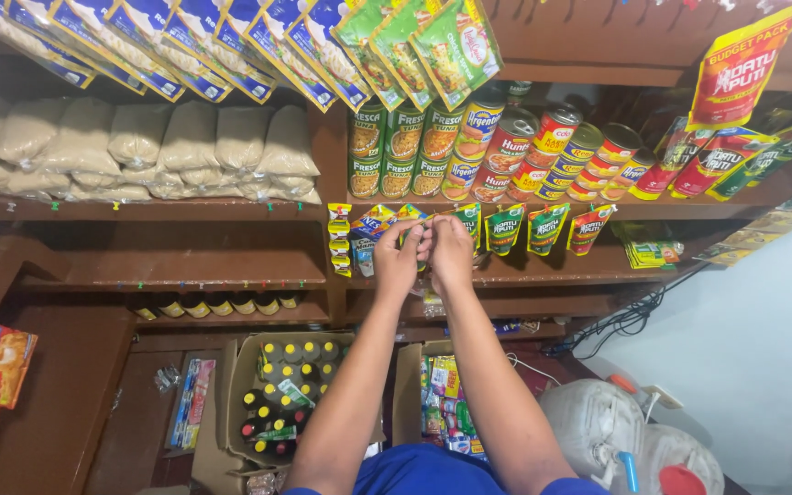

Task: Stocking and organizing various grocery items including condiment sachets, bottled sauces, and canned goods on shelves.

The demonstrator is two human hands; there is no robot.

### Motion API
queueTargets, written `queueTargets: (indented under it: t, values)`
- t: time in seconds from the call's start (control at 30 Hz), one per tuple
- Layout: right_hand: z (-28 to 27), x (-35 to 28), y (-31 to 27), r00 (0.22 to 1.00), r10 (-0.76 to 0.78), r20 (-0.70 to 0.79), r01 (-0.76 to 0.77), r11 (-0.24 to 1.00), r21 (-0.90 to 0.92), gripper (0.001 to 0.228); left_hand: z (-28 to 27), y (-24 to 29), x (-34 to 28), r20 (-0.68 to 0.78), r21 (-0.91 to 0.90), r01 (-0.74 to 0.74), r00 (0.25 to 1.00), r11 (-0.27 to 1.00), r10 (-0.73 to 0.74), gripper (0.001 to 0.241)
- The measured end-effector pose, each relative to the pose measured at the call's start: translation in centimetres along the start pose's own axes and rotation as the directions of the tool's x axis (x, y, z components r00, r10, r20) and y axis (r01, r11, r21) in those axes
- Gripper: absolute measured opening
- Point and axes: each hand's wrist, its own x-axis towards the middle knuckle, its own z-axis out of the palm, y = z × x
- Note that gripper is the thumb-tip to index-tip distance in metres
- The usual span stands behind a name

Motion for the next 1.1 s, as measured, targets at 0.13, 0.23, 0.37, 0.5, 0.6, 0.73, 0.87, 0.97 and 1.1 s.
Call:
queueTargets:
  t: [0.13,0.23,0.37,0.5,0.6,0.73,0.87,0.97,1.1]
  values:
    - [0.2,0.8,0.9,1.0,-0.013,-0.025,0.012,1.0,-0.018,0.019,0.0,-0.1,0.5,-0.026,0.08,-0.032,0.999,0.996,0.035,0.018]
    - [0.4,1.0,0.9,0.998,-0.042,-0.047,0.041,0.999,-0.021,0.017,0.2,-0.2,0.8,-0.041,0.063,0.032,0.999,0.997,-0.029,0.019]
    - [0.5,1.0,1.1,0.998,-0.042,-0.057,0.042,0.999,-0.006,0.016,0.0,-1.2,1.0,-0.056,0.0,0.084,0.995,0.996,-0.084,0.02]
    - [0.0,1.4,1.3,0.997,-0.059,-0.044,0.059,0.998,-0.004,0.016,0.3,-1.6,1.2,-0.07,0.046,0.011,0.997,0.999,-0.007,0.021]
    - [0.2,1.4,1.4,0.997,-0.063,-0.037,0.063,0.998,0.004,0.017,0.3,-1.1,1.0,-0.075,0.004,0.033,0.997,0.999,-0.033,0.021]
    - [0.3,1.4,1.3,0.996,-0.08,-0.036,0.08,0.997,-0.012,0.017,0.5,-0.6,1.0,-0.085,0.005,0.043,0.995,0.999,-0.043,0.021]
    - [0.5,1.5,1.4,0.996,-0.081,-0.034,0.081,0.997,0.004,0.016,0.1,-1.3,1.3,-0.08,-0.03,0.04,0.996,0.999,-0.042,0.021]
    - [0.4,1.4,1.6,0.996,-0.078,-0.047,0.078,0.997,0.009,0.017,0.2,-1.1,1.0,-0.078,-0.026,0.047,0.996,0.999,-0.049,0.022]
    - [0.7,1.2,1.2,0.995,-0.086,-0.057,0.087,0.996,0.005,0.017,0.2,-0.5,1.0,-0.076,0.0,0.041,0.996,0.999,-0.041,0.022]
